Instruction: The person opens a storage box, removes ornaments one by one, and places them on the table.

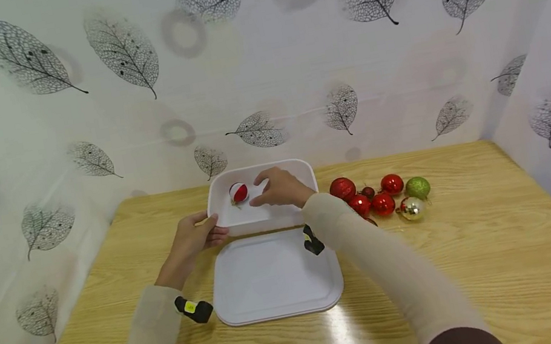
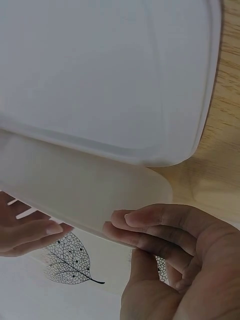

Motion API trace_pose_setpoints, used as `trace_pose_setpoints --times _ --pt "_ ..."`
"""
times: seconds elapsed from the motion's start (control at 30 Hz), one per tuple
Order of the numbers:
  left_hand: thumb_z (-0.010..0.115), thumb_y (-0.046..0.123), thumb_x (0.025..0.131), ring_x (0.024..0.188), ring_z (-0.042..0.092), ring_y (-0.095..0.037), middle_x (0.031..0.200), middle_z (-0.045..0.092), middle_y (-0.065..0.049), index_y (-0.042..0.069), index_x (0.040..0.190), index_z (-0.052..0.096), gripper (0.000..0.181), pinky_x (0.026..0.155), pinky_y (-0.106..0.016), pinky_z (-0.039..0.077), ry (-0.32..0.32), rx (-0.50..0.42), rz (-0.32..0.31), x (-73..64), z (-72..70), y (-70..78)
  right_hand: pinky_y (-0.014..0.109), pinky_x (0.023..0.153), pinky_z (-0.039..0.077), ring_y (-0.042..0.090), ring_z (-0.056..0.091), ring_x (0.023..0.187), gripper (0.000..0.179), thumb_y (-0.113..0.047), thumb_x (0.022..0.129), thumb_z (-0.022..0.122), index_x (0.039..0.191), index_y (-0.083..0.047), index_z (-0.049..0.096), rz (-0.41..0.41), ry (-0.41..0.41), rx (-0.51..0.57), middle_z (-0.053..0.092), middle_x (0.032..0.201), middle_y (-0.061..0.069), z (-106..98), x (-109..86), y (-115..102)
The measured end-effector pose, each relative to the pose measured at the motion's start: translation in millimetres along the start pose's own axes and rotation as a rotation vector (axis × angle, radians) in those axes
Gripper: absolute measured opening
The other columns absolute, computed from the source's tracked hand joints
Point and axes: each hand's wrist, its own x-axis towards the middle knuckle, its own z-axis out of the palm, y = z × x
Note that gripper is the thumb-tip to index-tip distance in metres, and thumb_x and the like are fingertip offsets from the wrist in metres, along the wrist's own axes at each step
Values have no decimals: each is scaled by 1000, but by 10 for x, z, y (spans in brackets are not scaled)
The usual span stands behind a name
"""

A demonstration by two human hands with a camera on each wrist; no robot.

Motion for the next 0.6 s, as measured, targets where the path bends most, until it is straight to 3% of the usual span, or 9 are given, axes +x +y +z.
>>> trace_pose_setpoints --times 0.17,0.33,0.6 --pt "53 14 107 63 71 -13 76 73 -11 -11 142 48 43 61 -23 61 7 -6 -12 13 -9 -14 49 87 60 39 69 99 58 -23 90 79 138 0 56 18 19 48 71 112 20 106 153 -2" --pt "54 14 107 64 71 -14 77 73 -12 -10 142 48 43 62 -23 62 15 -1 -16 25 -14 -32 45 84 61 37 70 96 59 -25 90 80 138 -1 56 47 31 60 71 111 20 184 307 23" --pt "54 14 107 65 71 -15 80 73 -14 -10 139 51 40 64 -25 62 14 18 4 30 -16 -33 44 83 61 34 69 92 61 -28 89 81 137 0 56 92 70 50 70 109 22 250 397 -3"
